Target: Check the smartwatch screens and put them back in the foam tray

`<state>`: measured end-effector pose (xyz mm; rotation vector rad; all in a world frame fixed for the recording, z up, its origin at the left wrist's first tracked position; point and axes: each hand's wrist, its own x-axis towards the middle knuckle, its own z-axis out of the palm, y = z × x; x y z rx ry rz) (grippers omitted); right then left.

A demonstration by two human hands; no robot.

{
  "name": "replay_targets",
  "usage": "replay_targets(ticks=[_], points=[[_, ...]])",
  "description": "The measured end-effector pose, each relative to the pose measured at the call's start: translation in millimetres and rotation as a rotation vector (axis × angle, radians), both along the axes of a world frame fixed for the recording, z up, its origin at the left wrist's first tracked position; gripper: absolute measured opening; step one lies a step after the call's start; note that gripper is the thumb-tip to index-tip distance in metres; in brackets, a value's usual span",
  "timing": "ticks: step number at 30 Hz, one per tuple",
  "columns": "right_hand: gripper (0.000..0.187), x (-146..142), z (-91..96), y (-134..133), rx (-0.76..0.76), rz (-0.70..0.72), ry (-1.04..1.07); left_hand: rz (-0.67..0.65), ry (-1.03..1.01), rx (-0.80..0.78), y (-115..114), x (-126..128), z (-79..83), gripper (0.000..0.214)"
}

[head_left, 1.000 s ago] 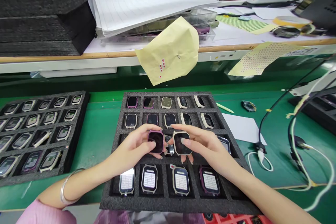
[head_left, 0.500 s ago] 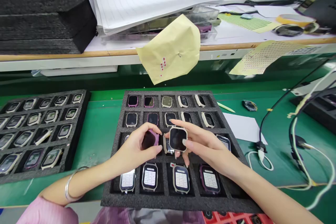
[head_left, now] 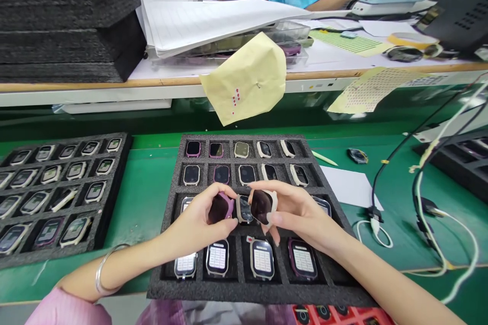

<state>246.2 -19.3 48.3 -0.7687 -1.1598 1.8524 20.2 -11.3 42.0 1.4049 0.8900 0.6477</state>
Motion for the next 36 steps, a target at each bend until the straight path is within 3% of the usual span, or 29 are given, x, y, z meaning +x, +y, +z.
replay_targets(ticks=[22, 36], points=[[0.043, 6, -0.8, 6, -0.086, 0.074, -0.064, -0.056, 0.054, 0.017, -1, -1, 6.6, 0.034], [0.043, 7, -0.3, 4, -0.047, 0.086, -0.077, -0.045, 0.022, -0.017, -4, -2, 9.4, 0.029]])
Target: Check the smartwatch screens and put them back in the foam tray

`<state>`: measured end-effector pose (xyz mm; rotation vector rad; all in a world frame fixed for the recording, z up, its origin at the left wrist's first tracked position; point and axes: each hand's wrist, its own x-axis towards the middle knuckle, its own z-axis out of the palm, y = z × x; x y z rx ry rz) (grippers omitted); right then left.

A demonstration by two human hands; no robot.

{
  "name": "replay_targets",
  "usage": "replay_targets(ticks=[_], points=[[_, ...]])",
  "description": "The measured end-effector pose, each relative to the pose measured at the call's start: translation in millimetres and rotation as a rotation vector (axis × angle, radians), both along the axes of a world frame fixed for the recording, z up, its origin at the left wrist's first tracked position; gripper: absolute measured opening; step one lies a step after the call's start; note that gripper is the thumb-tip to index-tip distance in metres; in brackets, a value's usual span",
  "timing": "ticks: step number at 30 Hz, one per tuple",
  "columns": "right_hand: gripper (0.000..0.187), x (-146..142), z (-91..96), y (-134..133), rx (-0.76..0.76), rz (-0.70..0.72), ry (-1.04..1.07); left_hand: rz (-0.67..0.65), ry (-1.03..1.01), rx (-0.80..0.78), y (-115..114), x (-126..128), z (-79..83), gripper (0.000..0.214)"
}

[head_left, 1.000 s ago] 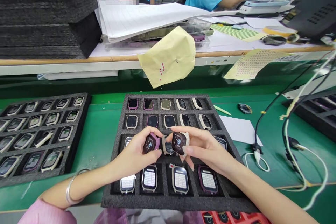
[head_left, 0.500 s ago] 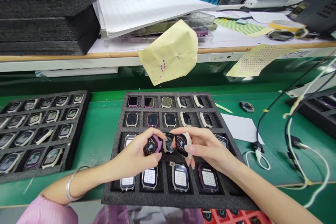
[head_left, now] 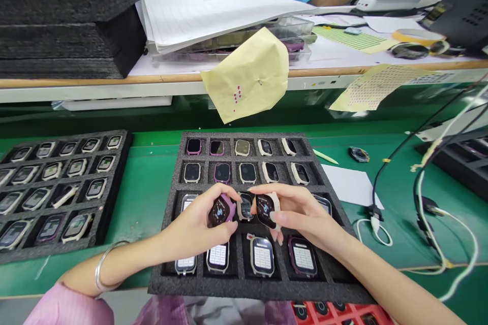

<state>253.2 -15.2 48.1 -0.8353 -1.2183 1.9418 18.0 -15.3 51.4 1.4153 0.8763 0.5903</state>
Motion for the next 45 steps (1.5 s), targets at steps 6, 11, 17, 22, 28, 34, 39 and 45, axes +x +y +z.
replay_targets(ticks=[6, 11, 17, 22, 28, 34, 39, 45], points=[[0.039, 1.4, -0.3, -0.2, 0.014, 0.020, -0.004, 0.001, 0.028, 0.079, 2.2, -2.8, -1.4, 0.032], [0.044, 1.0, -1.4, -0.3, 0.032, 0.021, -0.042, 0.031, 0.006, 0.069, 2.9, -1.6, -1.6, 0.031], [0.042, 0.7, -2.0, 0.5, 0.012, 0.007, -0.030, 0.004, 0.067, 0.092, 2.7, -0.8, -0.4, 0.030], [0.039, 1.5, -1.6, 0.1, 0.033, 0.008, -0.023, -0.014, 0.088, 0.110, 1.5, -0.8, -0.6, 0.030], [0.037, 0.3, -2.1, 1.3, 0.049, -0.006, -0.014, -0.001, 0.088, 0.162, 1.4, -1.4, -2.2, 0.032], [0.039, 0.8, -1.4, 0.9, 0.046, 0.007, -0.014, 0.015, 0.089, 0.186, 1.1, -1.3, -1.1, 0.032], [0.034, 1.7, -2.2, 0.9, 0.049, 0.014, -0.005, -0.030, 0.101, 0.169, 2.3, -1.1, -1.6, 0.032], [0.034, 2.9, -1.7, -0.2, 0.082, 0.007, 0.013, 0.011, 0.081, 0.169, 1.7, -0.8, -0.9, 0.031]])
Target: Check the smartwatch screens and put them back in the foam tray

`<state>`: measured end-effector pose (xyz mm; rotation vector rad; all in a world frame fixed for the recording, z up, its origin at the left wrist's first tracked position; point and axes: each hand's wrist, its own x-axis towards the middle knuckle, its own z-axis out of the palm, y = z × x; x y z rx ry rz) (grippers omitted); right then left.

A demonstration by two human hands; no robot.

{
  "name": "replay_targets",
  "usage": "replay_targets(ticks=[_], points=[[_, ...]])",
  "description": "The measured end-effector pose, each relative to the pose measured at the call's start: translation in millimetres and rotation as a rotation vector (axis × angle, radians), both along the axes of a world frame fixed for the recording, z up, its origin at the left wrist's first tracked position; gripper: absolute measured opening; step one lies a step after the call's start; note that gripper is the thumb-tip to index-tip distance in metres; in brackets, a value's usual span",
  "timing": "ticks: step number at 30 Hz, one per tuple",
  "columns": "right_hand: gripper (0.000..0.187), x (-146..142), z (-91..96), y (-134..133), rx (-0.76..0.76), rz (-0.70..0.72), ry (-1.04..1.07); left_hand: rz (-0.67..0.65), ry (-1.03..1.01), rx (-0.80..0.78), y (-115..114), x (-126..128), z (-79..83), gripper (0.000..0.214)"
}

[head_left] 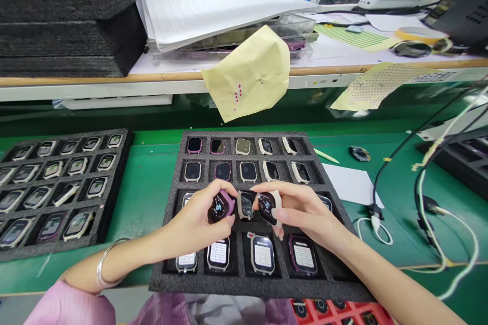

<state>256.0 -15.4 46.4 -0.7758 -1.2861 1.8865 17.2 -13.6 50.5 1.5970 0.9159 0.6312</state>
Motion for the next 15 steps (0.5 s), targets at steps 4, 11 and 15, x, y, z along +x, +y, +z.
replay_targets(ticks=[4, 11, 15], points=[[0.032, 0, 6.2, -5, 0.051, -0.024, 0.040, 0.000, -0.015, -0.008, -3, -3, 3.5, 0.032], [0.037, 3, 6.6, -5, 0.067, 0.023, 0.074, 0.038, -0.058, 0.026, -6, -8, 2.8, 0.033], [0.042, 0, -3.7, 0, -0.028, 0.083, -0.021, 0.051, -0.044, -0.030, 0, -5, -3.9, 0.030]])
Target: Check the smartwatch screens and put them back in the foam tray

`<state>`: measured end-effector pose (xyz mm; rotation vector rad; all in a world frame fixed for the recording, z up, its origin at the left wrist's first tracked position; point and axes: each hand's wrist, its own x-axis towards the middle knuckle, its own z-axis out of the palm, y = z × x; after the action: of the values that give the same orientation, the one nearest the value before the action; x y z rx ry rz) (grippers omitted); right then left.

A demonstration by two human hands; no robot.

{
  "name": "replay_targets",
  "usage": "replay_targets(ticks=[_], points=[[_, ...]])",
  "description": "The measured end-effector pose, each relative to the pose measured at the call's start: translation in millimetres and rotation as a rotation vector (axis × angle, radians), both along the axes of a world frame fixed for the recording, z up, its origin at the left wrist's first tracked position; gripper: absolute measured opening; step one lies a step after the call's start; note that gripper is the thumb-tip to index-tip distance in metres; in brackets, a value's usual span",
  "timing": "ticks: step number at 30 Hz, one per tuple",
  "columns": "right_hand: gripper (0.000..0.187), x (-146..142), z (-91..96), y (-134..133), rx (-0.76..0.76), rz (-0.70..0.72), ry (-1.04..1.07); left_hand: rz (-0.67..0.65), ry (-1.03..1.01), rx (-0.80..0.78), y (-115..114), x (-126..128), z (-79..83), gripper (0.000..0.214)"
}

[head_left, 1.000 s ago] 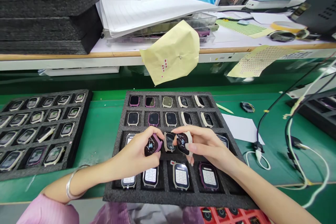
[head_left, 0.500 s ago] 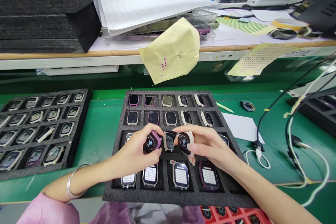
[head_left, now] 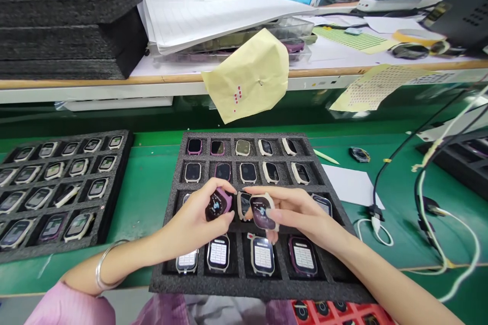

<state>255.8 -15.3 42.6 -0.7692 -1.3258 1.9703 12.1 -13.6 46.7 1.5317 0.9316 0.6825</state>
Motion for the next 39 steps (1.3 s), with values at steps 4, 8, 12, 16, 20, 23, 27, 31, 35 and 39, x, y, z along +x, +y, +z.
replay_targets(ticks=[4, 8, 12, 16, 20, 23, 27, 31, 35, 39], points=[[0.045, -6, -3.0, 2, -0.031, 0.012, -0.026, -0.036, -0.077, -0.192, 6, 3, -5.5, 0.041], [0.040, -7, 1.4, 2, -0.006, -0.036, -0.060, -0.020, -0.245, -0.374, 8, 5, -2.5, 0.039], [0.044, -7, 3.5, 1, -0.027, -0.120, -0.077, 0.013, -0.321, -0.430, 8, 7, 0.3, 0.037], [0.042, -7, 3.3, 0, -0.031, -0.153, -0.087, 0.009, -0.358, -0.454, 7, 7, -6.2, 0.037], [0.042, -7, 3.0, 1, -0.024, -0.167, -0.130, 0.009, -0.373, -0.455, 7, 8, -10.2, 0.037], [0.044, -8, 4.7, 0, -0.019, -0.183, -0.136, -0.014, -0.341, -0.478, 7, 8, -5.5, 0.038], [0.044, -9, 8.1, -1, -0.018, -0.211, -0.149, -0.018, -0.326, -0.488, 7, 10, 0.6, 0.037], [0.045, -7, 3.7, 0, 0.009, -0.188, -0.135, -0.029, -0.305, -0.479, 8, 11, -1.3, 0.035], [0.048, -6, -3.3, 1, 0.042, -0.113, 0.017, 0.017, -0.200, -0.333, 8, 10, -6.4, 0.035], [0.044, -6, -0.8, 0, 0.034, -0.103, 0.052, 0.039, -0.109, -0.262, 7, 7, -7.1, 0.027]])
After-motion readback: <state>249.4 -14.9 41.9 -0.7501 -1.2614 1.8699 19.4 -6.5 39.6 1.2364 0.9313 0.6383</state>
